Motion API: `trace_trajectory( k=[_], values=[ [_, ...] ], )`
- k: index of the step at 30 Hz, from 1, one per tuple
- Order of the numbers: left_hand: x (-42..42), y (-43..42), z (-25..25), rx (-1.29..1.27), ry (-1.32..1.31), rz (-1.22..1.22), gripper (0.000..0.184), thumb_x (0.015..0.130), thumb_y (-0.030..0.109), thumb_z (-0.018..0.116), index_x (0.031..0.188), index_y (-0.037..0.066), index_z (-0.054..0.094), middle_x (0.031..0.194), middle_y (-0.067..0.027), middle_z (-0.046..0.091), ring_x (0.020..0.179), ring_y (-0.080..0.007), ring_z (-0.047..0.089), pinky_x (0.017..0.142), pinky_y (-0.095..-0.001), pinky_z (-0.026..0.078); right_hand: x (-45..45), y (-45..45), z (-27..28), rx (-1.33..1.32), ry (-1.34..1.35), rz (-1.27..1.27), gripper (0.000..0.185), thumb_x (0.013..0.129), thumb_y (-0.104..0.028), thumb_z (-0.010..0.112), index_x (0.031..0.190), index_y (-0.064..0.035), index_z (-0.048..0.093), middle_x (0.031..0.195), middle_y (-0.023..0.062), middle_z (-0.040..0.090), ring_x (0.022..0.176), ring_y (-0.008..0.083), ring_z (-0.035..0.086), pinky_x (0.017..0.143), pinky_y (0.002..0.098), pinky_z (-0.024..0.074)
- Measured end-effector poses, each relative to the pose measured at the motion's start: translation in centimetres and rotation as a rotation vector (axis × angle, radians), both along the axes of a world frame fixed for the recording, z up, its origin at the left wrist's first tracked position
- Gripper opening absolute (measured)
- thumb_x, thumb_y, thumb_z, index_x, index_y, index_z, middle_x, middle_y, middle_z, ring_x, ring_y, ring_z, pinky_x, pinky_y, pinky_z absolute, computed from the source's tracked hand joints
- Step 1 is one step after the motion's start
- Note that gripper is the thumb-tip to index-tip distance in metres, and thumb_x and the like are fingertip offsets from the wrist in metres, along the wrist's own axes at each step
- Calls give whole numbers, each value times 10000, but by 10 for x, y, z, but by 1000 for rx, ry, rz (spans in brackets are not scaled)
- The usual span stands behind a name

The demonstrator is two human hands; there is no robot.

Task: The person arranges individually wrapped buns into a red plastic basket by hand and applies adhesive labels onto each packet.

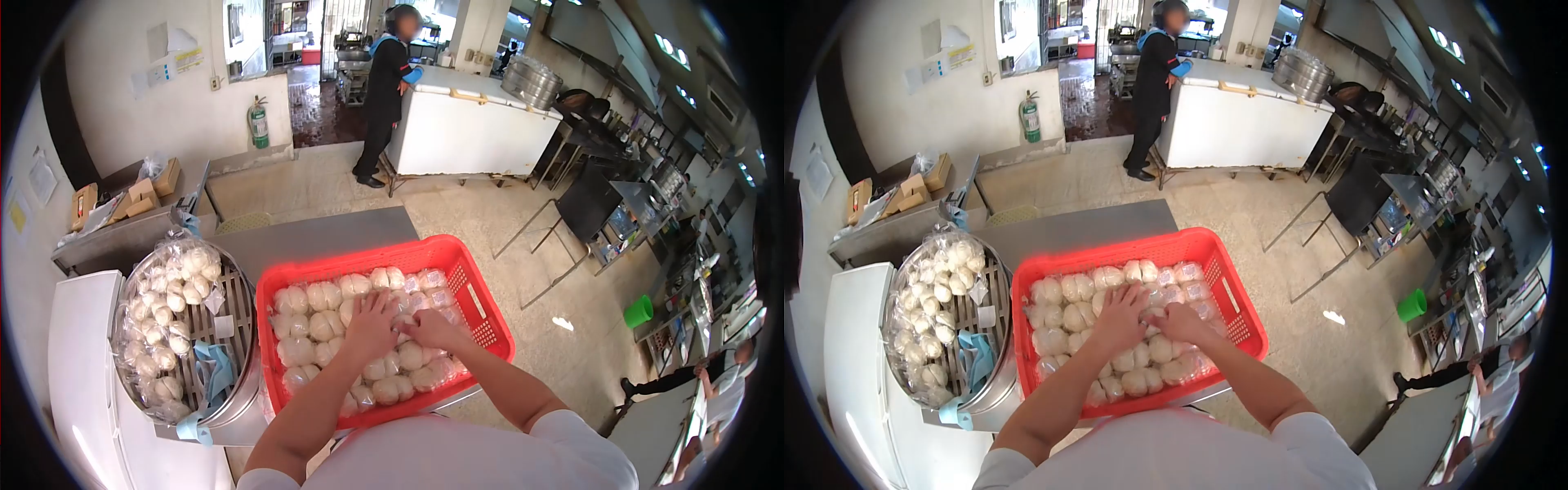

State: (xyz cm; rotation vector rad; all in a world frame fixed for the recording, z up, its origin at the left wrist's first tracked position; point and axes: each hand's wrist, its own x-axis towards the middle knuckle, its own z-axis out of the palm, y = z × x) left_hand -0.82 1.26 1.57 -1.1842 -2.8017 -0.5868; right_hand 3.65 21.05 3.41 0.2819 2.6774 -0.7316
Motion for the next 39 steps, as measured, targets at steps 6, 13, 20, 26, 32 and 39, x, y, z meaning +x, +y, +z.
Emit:
trace_trajectory(
  k=[6, 13, 20, 26, 32, 39],
  values=[
    [-1, 4, -19, -45, 112, -39, 493, 1043, 333, 496, 1498, 151, 545, 1611, -128, 437, 1481, -361, 404, 1229, -589, 263, 29, 25, 8, -83, -112, -98, 705, 941, -551, 689, 1253, 80, 646, 1131, 240, 734, 928, 340, 743, 852, 454, 588],
    [-2, 0, -16, 43, 7, -51, 484, 1041, 291, 503, 1508, 173, 544, 1641, -146, 401, 1502, -382, 389, 1264, -593, 197, 71, -10, 12, -147, -130, -12, 753, 965, -507, 678, 1426, 64, 511, 1278, 260, 676, 1160, 344, 678, 971, 428, 542],
    [3, 7, -13, -29, -18, -90, 492, 1018, 271, 520, 1508, 259, 561, 1670, -153, 360, 1539, -395, 327, 1266, -622, 158, 80, -26, 9, -120, -46, -9, 786, 933, -495, 712, 1452, 52, 488, 1319, 277, 655, 1216, 380, 646, 1034, 428, 498],
    [12, 2, -15, -43, 15, -113, 509, 1033, 314, 507, 1534, 227, 533, 1688, -182, 317, 1558, -439, 264, 1260, -624, 179, 96, -10, 5, -89, -25, -83, 762, 926, -508, 705, 1435, 34, 538, 1328, 274, 657, 1221, 374, 649, 1031, 423, 498],
    [76, -43, 17, -109, -152, -55, 500, 1037, 334, 526, 1458, 68, 570, 1588, -233, 437, 1468, -454, 401, 1195, -604, 324, 127, -4, 54, -871, 427, -175, 728, 926, -560, 732, 1368, 11, 638, 1337, 236, 667, 1229, 309, 651, 999, 418, 538],
    [145, -113, 32, 520, -312, 177, 349, 969, 169, 661, 1265, -15, 686, 1251, -241, 694, 1213, -384, 636, 1054, -464, 485, 97, -46, 67, -1519, 178, 100, 651, 928, -529, 755, 1301, -8, 642, 1184, 159, 723, 1056, 276, 708, 951, 410, 561]
  ],
)
